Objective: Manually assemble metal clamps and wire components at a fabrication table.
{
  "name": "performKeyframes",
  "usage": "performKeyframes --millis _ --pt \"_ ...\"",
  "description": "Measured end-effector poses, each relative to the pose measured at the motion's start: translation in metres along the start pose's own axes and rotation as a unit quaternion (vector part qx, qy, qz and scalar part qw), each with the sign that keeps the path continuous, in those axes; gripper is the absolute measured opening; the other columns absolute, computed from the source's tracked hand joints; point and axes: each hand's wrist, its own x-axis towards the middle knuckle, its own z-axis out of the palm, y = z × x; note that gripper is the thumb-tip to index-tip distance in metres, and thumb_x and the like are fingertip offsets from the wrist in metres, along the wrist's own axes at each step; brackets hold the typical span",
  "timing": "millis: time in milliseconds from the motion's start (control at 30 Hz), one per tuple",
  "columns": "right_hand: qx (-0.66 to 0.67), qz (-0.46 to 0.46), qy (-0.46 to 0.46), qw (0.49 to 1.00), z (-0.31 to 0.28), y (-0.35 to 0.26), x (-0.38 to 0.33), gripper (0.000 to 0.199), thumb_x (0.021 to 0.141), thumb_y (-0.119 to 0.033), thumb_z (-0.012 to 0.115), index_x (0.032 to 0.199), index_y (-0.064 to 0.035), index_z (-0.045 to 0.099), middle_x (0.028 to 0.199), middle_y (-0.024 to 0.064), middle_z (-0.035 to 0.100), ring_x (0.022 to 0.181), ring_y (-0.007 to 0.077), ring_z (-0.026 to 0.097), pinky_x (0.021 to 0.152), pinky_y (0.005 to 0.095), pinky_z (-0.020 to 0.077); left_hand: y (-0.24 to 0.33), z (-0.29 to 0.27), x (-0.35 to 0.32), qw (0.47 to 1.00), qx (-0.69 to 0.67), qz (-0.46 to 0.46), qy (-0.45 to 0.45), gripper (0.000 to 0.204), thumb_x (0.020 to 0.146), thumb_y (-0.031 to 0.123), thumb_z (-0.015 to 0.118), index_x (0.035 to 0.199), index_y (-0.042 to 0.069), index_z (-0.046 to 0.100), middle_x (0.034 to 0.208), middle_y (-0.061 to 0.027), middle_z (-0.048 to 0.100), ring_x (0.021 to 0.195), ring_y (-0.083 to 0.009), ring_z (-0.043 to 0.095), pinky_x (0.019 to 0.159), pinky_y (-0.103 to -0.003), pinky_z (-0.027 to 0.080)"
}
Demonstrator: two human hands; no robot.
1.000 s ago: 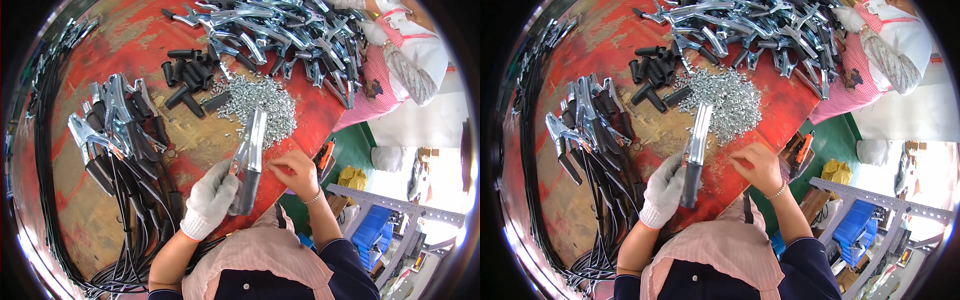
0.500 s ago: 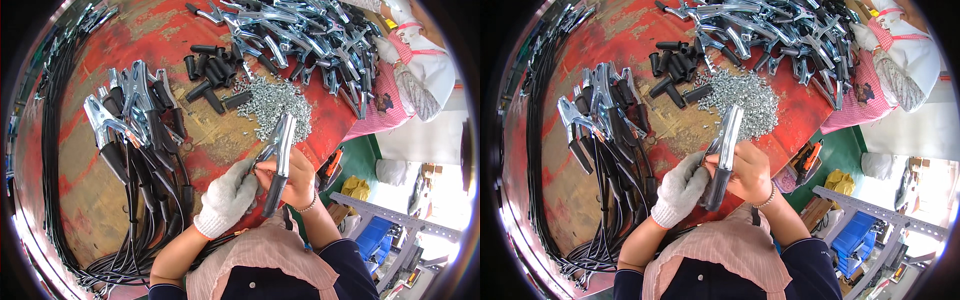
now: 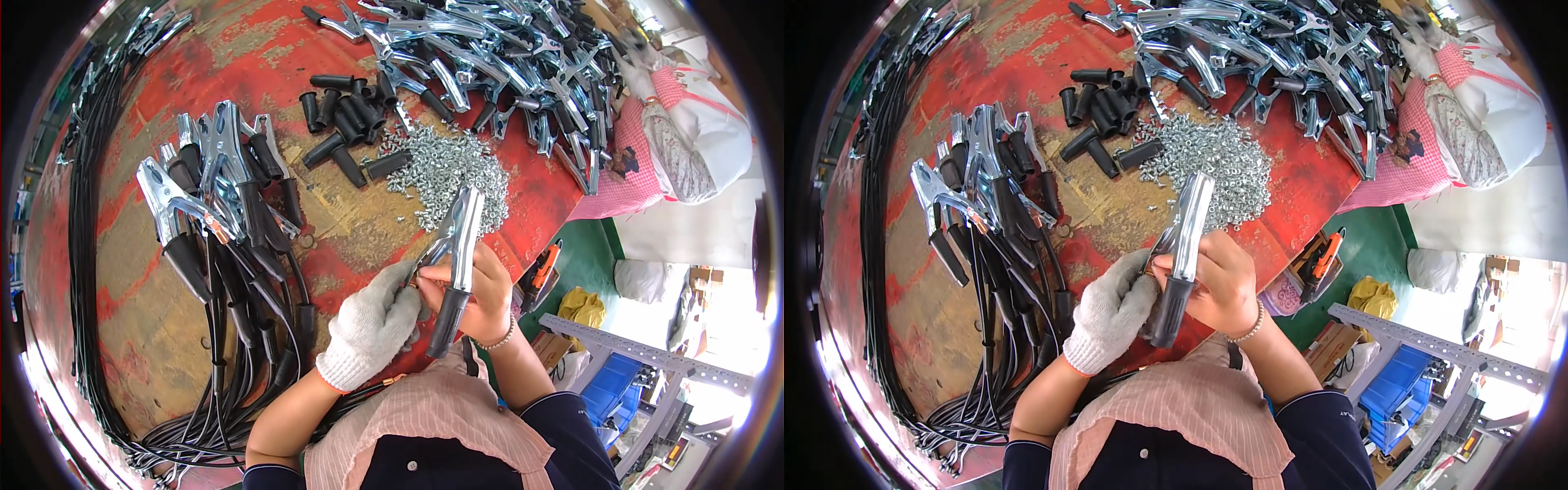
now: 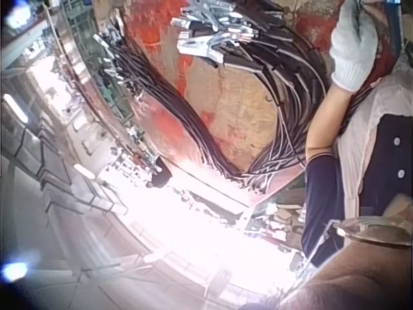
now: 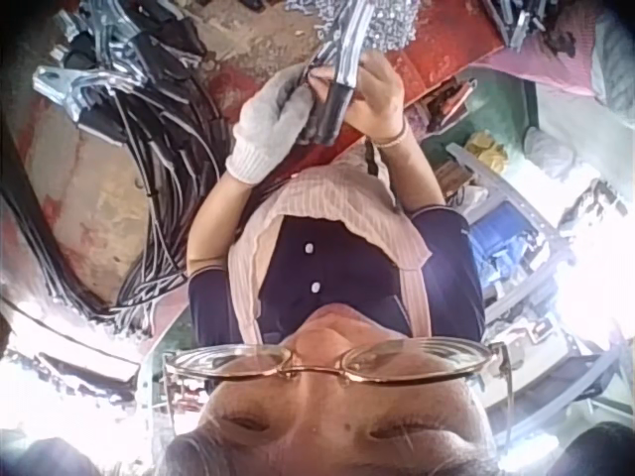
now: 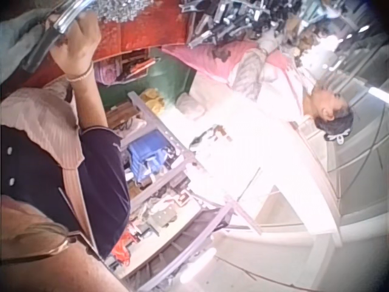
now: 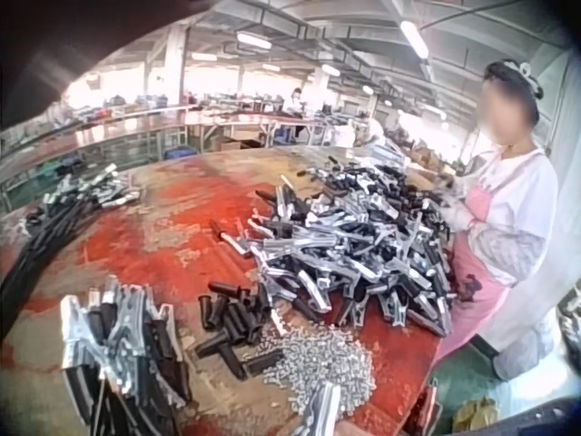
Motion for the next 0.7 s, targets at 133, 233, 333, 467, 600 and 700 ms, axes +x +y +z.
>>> performKeyframes --millis 133,233,333,467,600,700 --pt "0.004 0.033 -0.003 0.999 -0.0003 -0.0046 0.0016 0.028 0.063 -0.005 0.084 0.089 -0.0091 0.073 0.08 0.0058 0.064 0.069 0.0236 0.061 0.059 0.0329 0.0489 -0.0013 -0.0007 0.0004 1.0 0.008 -0.007 0.001 0.036 0.096 0.014 0.05 0.129 0.0 0.053 0.073 -0.0041 0.062 0.056 -0.0093 0.059 0.053 -0.026 0.051" --pt "0.002 0.037 -0.002 0.999 -0.0007 -0.0064 0.0042 0.028 0.063 -0.004 0.084 0.088 -0.009 0.072 0.081 0.006 0.064 0.071 0.0238 0.062 0.06 0.033 0.0497 0.0009 -0.0003 0.0008 1.0 -0.006 -0.01 -0.004 0.036 0.096 0.015 0.05 0.129 0.0 0.052 0.073 -0.0041 0.062 0.057 -0.0095 0.059 0.053 -0.026 0.051" --pt "0.008 0.031 -0.011 0.999 -0.0015 -0.0054 0.0047 0.028 0.062 -0.004 0.084 0.088 -0.0089 0.072 0.082 0.006 0.065 0.071 0.0239 0.062 0.061 0.0332 0.05 0.0032 -0.0014 0.0002 1.0 0.001 -0.014 -0.005 0.036 0.096 0.015 0.05 0.129 0.0 0.052 0.073 -0.0043 0.062 0.057 -0.0095 0.059 0.053 -0.025 0.051" --pt "0.016 0.03 -0.017 0.999 -0.0025 -0.0049 0.0057 0.028 0.063 -0.004 0.084 0.088 -0.009 0.072 0.083 0.0059 0.065 0.071 0.0244 0.062 0.061 0.0335 0.05 0.001 -0.0013 -0.0001 1.0 -0.001 -0.008 -0.004 0.036 0.096 0.015 0.05 0.129 0.0 0.052 0.073 -0.0044 0.062 0.058 -0.0093 0.06 0.053 -0.025 0.051" --pt "0.017 0.043 -0.027 0.999 -0.0034 -0.0048 0.0064 0.028 0.063 -0.005 0.084 0.088 -0.0089 0.072 0.082 0.0059 0.064 0.071 0.0247 0.062 0.061 0.0336 0.0498 -0.0007 -0.0012 0.0001 1.0 -0.007 -0.012 -0.004 0.036 0.097 0.015 0.05 0.129 0.0 0.052 0.074 -0.0045 0.063 0.059 -0.0093 0.061 0.054 -0.026 0.051" --pt "0.009 0.057 -0.035 0.998 -0.0044 -0.0064 0.0065 0.028 0.063 -0.005 0.084 0.088 -0.0089 0.072 0.082 0.006 0.065 0.071 0.0247 0.062 0.061 0.0335 0.0497 -0.0013 -0.0012 0.0004 1.0 -0.019 -0.016 -0.002 0.037 0.097 0.015 0.05 0.13 0.0 0.052 0.073 -0.0044 0.063 0.058 -0.0094 0.061 0.054 -0.025 0.051"
